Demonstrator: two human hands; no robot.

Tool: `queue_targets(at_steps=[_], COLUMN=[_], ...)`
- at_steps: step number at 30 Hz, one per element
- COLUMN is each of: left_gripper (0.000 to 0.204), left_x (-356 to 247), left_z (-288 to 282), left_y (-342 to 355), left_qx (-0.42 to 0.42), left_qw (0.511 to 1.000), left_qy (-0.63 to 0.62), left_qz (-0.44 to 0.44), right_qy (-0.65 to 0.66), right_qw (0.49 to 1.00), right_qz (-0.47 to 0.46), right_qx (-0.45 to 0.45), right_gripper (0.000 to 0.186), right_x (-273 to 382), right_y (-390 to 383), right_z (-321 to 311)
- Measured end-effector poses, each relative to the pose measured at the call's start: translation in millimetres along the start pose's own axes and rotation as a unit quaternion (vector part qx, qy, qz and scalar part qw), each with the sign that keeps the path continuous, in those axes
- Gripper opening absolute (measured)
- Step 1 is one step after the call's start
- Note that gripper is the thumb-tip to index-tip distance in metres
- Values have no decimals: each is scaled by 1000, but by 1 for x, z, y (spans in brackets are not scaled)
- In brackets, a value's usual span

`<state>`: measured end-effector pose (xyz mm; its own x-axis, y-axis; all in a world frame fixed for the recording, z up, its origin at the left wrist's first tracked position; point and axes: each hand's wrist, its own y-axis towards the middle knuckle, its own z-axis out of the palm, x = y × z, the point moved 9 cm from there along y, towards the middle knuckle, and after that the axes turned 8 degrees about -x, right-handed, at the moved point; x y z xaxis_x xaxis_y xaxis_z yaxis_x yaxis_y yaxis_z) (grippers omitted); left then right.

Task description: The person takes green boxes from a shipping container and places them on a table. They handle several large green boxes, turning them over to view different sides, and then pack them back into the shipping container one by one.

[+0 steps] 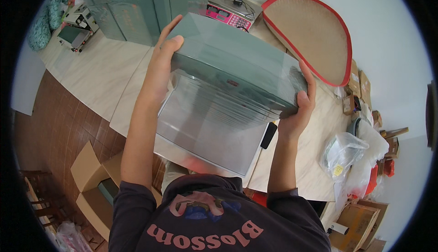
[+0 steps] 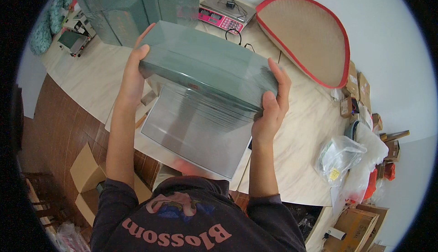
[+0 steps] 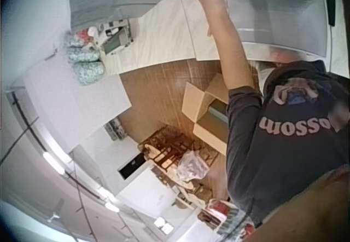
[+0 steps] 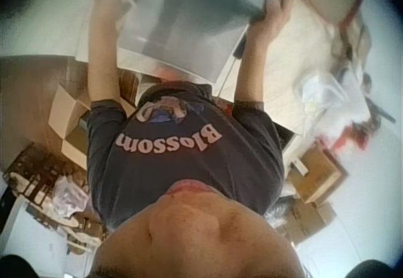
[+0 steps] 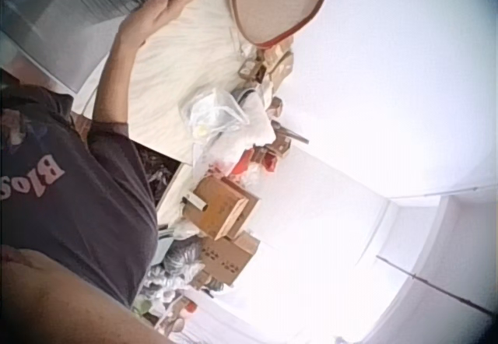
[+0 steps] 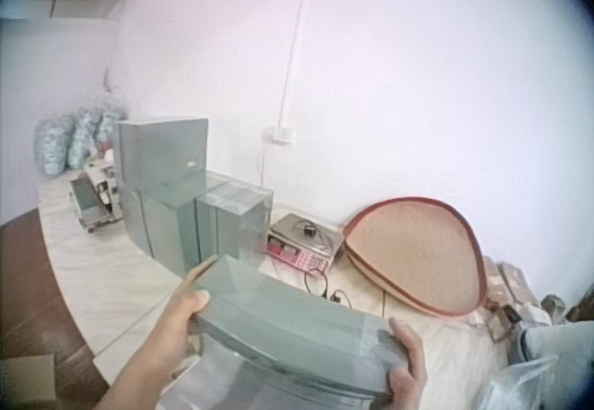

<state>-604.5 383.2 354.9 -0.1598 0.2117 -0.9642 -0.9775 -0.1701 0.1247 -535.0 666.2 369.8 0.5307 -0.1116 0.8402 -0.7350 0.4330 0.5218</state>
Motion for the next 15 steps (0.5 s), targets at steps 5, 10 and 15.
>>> queue_targets(at_steps=[5, 10, 15], left_gripper=[67, 67, 68], left_x=[0, 1, 4], left_z=[1, 4, 1], left_y=[1, 4, 5], left_qx=[-10, -9, -12], left_qw=[1000, 1000, 1000], left_qy=[12, 13, 12], left_qz=[3, 11, 17], right_qy=[18, 24, 27], right_qw=[1000, 999, 999], right_qz=[-6, -18, -13], right_qx=[-21, -31, -39], right_gripper=[58, 57, 58], right_x=[-7, -9, -10], right_y=[-1, 1, -1], right_z=[-3, -6, -6])
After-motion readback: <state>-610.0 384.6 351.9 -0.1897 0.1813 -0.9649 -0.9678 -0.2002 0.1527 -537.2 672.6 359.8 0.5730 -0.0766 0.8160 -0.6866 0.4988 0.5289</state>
